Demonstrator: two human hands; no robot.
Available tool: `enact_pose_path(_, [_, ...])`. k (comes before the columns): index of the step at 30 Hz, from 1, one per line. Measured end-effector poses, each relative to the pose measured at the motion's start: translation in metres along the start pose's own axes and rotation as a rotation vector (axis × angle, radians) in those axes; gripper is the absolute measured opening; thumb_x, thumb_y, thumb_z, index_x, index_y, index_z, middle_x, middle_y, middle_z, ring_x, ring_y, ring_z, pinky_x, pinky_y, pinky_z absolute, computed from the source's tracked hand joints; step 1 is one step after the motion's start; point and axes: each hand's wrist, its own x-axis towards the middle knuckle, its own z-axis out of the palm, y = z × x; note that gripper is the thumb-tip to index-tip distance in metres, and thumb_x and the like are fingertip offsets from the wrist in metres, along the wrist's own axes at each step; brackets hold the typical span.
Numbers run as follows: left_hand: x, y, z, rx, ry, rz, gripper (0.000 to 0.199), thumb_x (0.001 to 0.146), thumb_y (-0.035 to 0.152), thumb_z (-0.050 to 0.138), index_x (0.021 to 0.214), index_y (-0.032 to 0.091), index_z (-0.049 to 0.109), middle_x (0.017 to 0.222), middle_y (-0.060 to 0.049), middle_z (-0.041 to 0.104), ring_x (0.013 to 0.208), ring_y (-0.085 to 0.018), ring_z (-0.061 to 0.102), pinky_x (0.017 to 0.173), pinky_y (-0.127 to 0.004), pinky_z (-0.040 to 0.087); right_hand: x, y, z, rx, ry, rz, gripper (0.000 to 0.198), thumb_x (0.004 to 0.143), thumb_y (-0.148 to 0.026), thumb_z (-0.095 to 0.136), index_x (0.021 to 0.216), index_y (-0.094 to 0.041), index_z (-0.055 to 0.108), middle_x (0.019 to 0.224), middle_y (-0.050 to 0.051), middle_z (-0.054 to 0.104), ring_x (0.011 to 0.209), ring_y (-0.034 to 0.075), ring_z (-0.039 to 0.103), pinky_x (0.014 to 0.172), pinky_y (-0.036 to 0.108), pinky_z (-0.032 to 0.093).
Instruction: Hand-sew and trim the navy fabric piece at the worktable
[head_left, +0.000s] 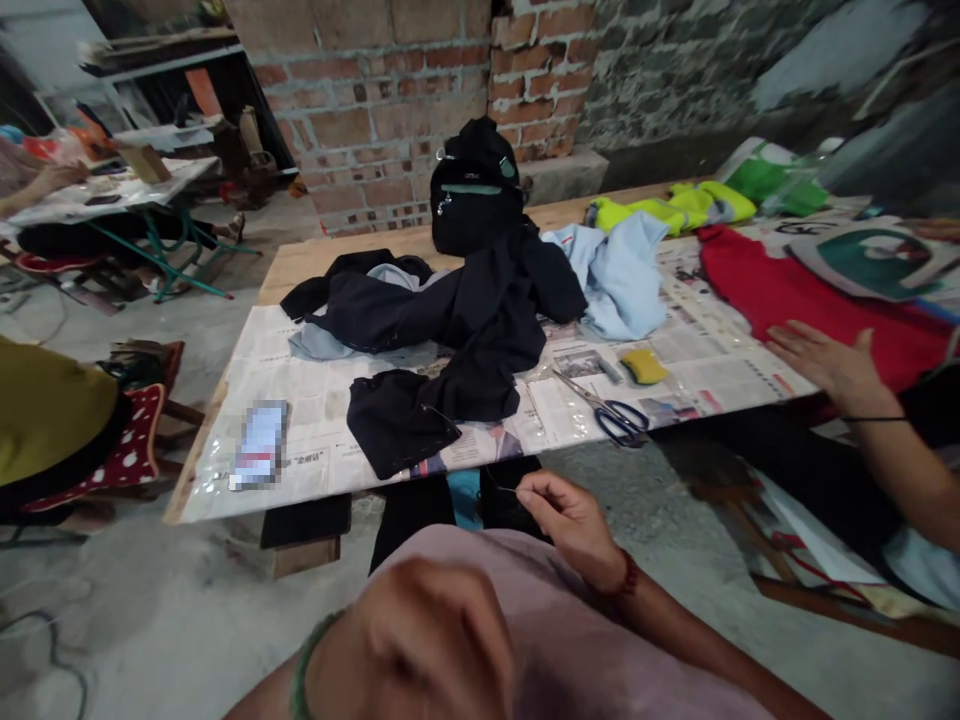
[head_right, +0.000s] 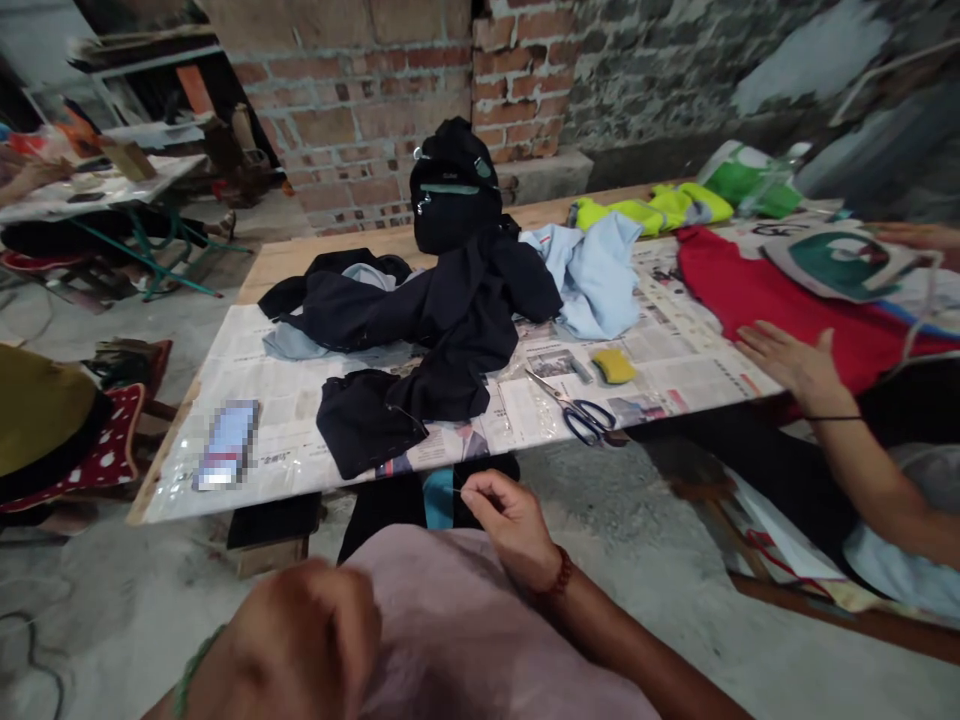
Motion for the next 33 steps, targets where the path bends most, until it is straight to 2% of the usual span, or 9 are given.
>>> enact_pose_path(2, [0.035,-0.016,-0.007,-0.116,-0.022,-0.126,0.032,0.071,0.039,0.065,0.052,0.015,0.056,0.060,-0.001,0.055,0.054,-0.008,0.051,0.049,-0.020,0.041,-0.002,0.000,-0.002,-0.020,-0.032,-0.025,0.021,0.080,-0.034,0.052,0.071,-0.016,0.057,0.064,0.001,0.052,0.058,0.009,0.046,0.053,0.020,0.038])
enact_pose_path(4, [0.061,-0.040,-0.008,-0.275,0.146,-0.374,0.029,0.073,0.038,0.063,0.059,0.015,0.053,0.049,0.004,0.046,0.040,-0.004,0.038,0.036,-0.016,0.024,-0.002,-0.001,-0.005,-0.046,-0.064,-0.069,0.019,0.080,-0.032,0.052,0.071,-0.016,0.058,0.066,0.001,0.053,0.060,0.009,0.047,0.056,0.021,0.039])
enact_pose_path(5, [0.068,-0.052,-0.007,-0.321,0.183,-0.471,0.030,0.073,0.041,0.061,0.060,0.015,0.052,0.045,0.005,0.042,0.038,-0.003,0.035,0.034,-0.015,0.019,-0.002,-0.001,-0.007,-0.063,-0.085,-0.096,0.018,0.081,-0.030,0.052,0.071,-0.016,0.058,0.067,0.001,0.053,0.061,0.010,0.048,0.057,0.021,0.039])
enact_pose_path(8, [0.074,-0.080,0.000,-0.375,0.148,-0.627,0.034,0.074,0.048,0.056,0.069,0.014,0.055,0.051,0.004,0.048,0.036,-0.003,0.038,0.031,-0.015,0.015,-0.001,-0.001,-0.012,-0.115,-0.192,-0.176,0.016,0.081,-0.026,0.052,0.071,-0.017,0.059,0.067,0.000,0.054,0.062,0.010,0.050,0.060,0.021,0.040])
enact_pose_path(11, [0.072,-0.089,0.006,-0.369,0.011,-0.659,0.037,0.072,0.048,0.057,0.079,0.012,0.060,0.069,-0.001,0.057,0.037,-0.002,0.043,0.029,-0.015,0.017,0.003,-0.002,-0.018,-0.157,-0.322,-0.259,0.014,0.082,-0.023,0.051,0.073,-0.017,0.061,0.067,0.001,0.054,0.062,0.009,0.050,0.059,0.021,0.039])
enact_pose_path(13, [0.072,-0.089,0.007,-0.361,-0.052,-0.676,0.039,0.072,0.048,0.057,0.079,0.010,0.062,0.072,-0.002,0.059,0.036,-0.001,0.043,0.028,-0.015,0.016,0.006,-0.002,-0.022,-0.185,-0.367,-0.316,0.014,0.083,-0.022,0.051,0.075,-0.016,0.062,0.068,0.001,0.055,0.062,0.009,0.050,0.059,0.021,0.039])
enact_pose_path(20, [0.073,-0.089,0.009,-0.449,-0.088,-0.754,0.039,0.069,0.046,0.061,0.076,0.008,0.065,0.066,-0.004,0.060,0.034,-0.001,0.043,0.027,-0.014,0.014,0.011,0.000,-0.028,-0.215,-0.408,-0.372,0.016,0.084,-0.023,0.050,0.078,-0.016,0.063,0.071,0.003,0.058,0.064,0.009,0.052,0.061,0.021,0.040])
enact_pose_path(28, [0.071,-0.088,0.011,-0.475,-0.066,-0.758,0.029,0.064,0.036,0.069,0.072,0.009,0.064,0.063,-0.002,0.061,0.034,-0.001,0.041,0.028,-0.015,0.013,0.010,-0.004,-0.026,-0.214,-0.451,-0.279,0.021,0.084,-0.030,0.048,0.076,-0.019,0.064,0.071,0.002,0.058,0.064,0.010,0.052,0.061,0.022,0.040])
enact_pose_path(33, [0.070,-0.088,0.012,-0.516,-0.028,-0.734,0.026,0.060,0.032,0.073,0.070,0.009,0.063,0.063,-0.002,0.061,0.036,-0.001,0.039,0.030,-0.015,0.012,0.008,0.001,-0.019,-0.118,-0.372,-0.168,0.017,0.080,-0.030,0.054,0.072,-0.017,0.063,0.069,0.001,0.056,0.064,0.010,0.051,0.060,0.022,0.040])
